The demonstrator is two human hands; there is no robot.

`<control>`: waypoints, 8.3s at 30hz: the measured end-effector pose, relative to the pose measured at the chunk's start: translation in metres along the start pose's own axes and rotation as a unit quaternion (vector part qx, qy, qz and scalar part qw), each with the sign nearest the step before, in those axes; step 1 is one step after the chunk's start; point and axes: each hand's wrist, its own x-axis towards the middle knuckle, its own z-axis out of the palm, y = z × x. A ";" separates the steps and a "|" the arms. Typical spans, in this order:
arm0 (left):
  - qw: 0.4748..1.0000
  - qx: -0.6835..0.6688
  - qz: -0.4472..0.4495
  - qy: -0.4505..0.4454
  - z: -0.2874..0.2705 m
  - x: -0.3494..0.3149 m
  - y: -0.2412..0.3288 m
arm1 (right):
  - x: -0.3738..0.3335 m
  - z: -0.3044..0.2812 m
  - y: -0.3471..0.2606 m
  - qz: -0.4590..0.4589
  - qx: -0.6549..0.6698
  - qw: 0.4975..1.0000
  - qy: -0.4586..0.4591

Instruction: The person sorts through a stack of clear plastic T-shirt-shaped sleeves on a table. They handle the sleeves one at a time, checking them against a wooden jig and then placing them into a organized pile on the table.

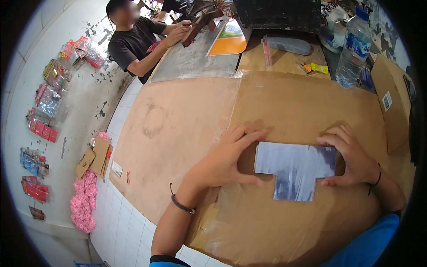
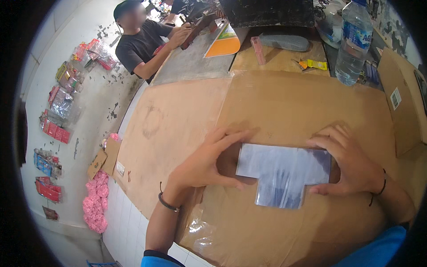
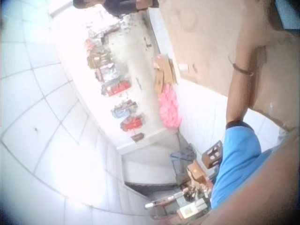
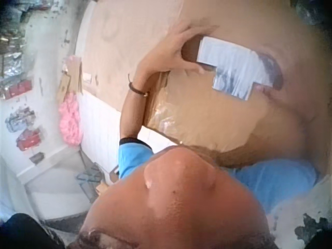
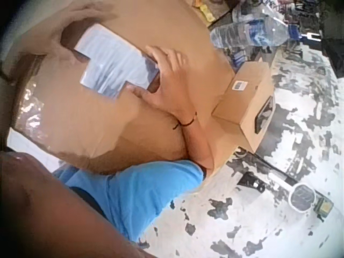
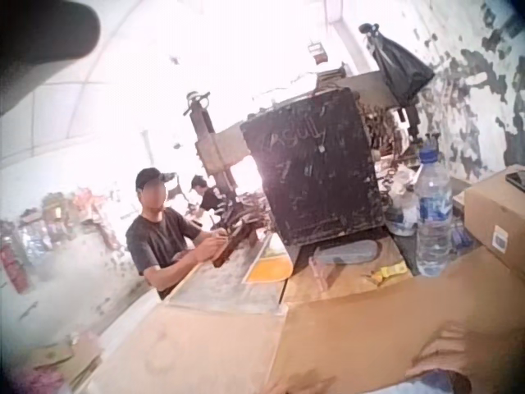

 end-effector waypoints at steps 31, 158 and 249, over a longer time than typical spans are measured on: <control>0.982 0.176 0.035 0.053 0.023 -0.003 -0.014 | 0.010 0.023 -0.008 0.074 -0.020 0.997 0.017; 0.925 0.322 0.176 0.096 0.043 0.021 0.001 | 0.048 0.001 -0.011 0.073 -0.069 0.993 -0.062; 0.924 -0.071 -0.272 0.261 -0.135 -0.143 -0.120 | 0.350 0.153 0.002 -0.040 0.276 0.957 -0.081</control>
